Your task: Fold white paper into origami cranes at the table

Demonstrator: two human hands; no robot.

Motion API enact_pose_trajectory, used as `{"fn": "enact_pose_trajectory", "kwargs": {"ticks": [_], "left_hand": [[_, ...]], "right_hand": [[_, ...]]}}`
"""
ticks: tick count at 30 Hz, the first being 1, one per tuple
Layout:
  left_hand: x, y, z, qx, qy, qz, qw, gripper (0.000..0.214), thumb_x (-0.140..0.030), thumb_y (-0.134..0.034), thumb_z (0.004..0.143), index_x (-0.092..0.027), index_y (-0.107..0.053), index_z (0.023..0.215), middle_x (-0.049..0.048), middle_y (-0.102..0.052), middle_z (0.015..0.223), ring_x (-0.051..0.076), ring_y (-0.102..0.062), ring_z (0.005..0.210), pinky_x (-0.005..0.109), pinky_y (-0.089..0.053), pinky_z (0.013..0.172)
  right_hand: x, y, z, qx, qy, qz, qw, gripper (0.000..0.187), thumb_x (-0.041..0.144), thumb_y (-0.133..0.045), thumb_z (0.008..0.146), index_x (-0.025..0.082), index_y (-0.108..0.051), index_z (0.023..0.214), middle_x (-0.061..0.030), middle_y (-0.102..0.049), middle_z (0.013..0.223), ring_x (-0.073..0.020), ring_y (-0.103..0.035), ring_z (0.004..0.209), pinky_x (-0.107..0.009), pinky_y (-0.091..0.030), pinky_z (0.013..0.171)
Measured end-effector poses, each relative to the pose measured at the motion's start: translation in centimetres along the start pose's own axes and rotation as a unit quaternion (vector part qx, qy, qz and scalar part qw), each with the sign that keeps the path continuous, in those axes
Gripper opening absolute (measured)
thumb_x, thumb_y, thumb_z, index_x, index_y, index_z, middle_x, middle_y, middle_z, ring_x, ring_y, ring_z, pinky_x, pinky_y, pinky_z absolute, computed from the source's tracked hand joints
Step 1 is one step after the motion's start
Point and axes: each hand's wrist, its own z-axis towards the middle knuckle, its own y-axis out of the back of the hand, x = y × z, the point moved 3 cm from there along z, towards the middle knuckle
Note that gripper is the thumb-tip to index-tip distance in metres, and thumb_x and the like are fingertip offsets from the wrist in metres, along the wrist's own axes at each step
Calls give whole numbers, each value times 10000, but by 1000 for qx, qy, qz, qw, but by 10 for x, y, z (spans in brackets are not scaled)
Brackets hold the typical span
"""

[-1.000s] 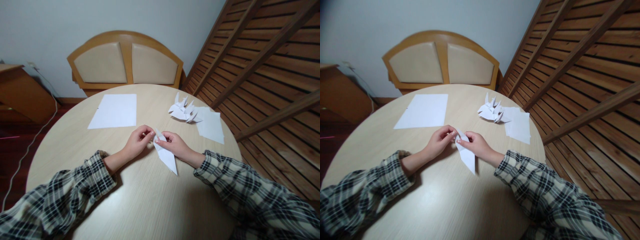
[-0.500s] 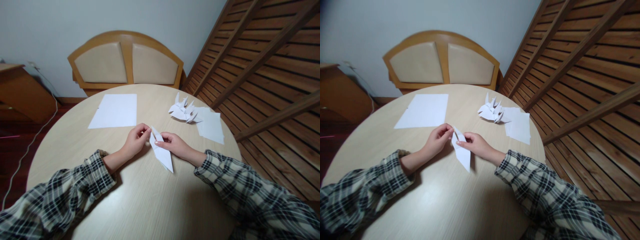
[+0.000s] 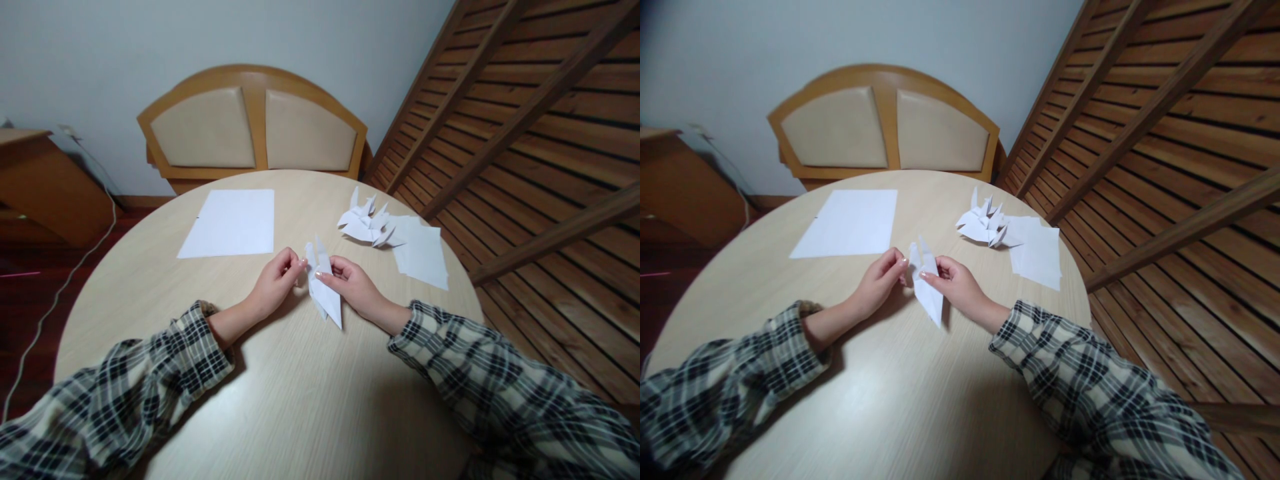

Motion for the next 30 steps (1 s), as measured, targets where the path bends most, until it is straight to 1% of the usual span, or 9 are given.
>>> {"fn": "enact_pose_trajectory", "kwargs": {"ticks": [4, 7, 9, 13, 15, 18, 21, 26, 30], "left_hand": [[-5, -5, -4, 98, -6, 112, 989, 398, -433, -542, 885, -166, -530, 591, -23, -515, 545, 106, -445, 536, 233, -328, 522], [-6, -9, -5, 142, -21, 154, 978, 369, -425, -552, 887, -153, -625, 649, -4, -583, 593, 114, -491, 569, 234, -357, 556], [-6, -10, -5, 159, -32, 151, 975, 351, -411, -551, 893, -151, -648, 679, 2, -602, 624, 119, -513, 594, 235, -377, 580], [-7, -9, -3, 145, -37, 89, 985, 269, -359, -568, 875, -147, -647, 730, 5, -600, 668, 122, -518, 628, 239, -401, 611], [-7, -8, -2, 128, -16, 39, 991, 248, -367, -558, 872, -149, -620, 770, 1, -580, 689, 123, -504, 629, 239, -396, 597], [-6, -7, -3, 120, 29, -32, 992, 263, -410, -530, 876, -161, -562, 800, -22, -512, 670, 117, -452, 591, 234, -354, 545], [-1, -7, -5, 115, 56, -84, 988, 262, -418, -530, 860, -169, -524, 780, -32, -476, 653, 113, -426, 574, 241, -331, 534], [6, -9, -6, 115, 89, -133, 980, 275, -443, -529, 847, -177, -502, 781, -11, -542, 679, 130, -498, 605, 260, -376, 564], [5, -10, -6, 125, 110, -153, 974, 281, -456, -537, 844, -182, -505, 792, -8, -584, 667, 128, -537, 581, 252, -404, 546]], "right_hand": [[-2, 7, 1, -73, 49, -24, 996, 257, 378, -703, 797, 215, -518, 869, 9, -587, 821, -152, -572, 779, -302, -457, 714], [-1, 9, 1, -92, 78, -77, 990, 245, 394, -682, 824, 214, -523, 870, 11, -555, 810, -148, -543, 753, -303, -447, 701], [1, 8, -1, -94, 89, -93, 987, 252, 415, -670, 833, 216, -524, 879, 11, -540, 805, -147, -525, 735, -300, -440, 681], [7, 5, -5, -69, 115, -102, 986, 313, 519, -612, 858, 221, -518, 883, 3, -514, 812, -153, -502, 739, -307, -433, 689], [9, 4, -6, -46, 123, -90, 987, 360, 586, -493, 909, 226, -521, 909, -12, -518, 841, -166, -507, 788, -325, -440, 744], [7, 6, -6, -38, 110, -41, 992, 437, 625, -320, 956, 239, -525, 939, -26, -535, 886, -180, -529, 860, -343, -448, 815], [3, 6, -4, -21, 76, -14, 997, 403, 603, -344, 960, 246, -529, 990, -29, -552, 950, -172, -543, 892, -331, -456, 831], [7, 3, -3, 12, 83, -80, 993, 374, 569, -415, 948, 219, -546, 973, -24, -553, 879, -167, -524, 823, -334, -449, 807], [8, 5, -2, 1, 60, -100, 993, 359, 553, -457, 937, 209, -559, 947, -12, -540, 836, -149, -503, 758, -302, -435, 724]]}}
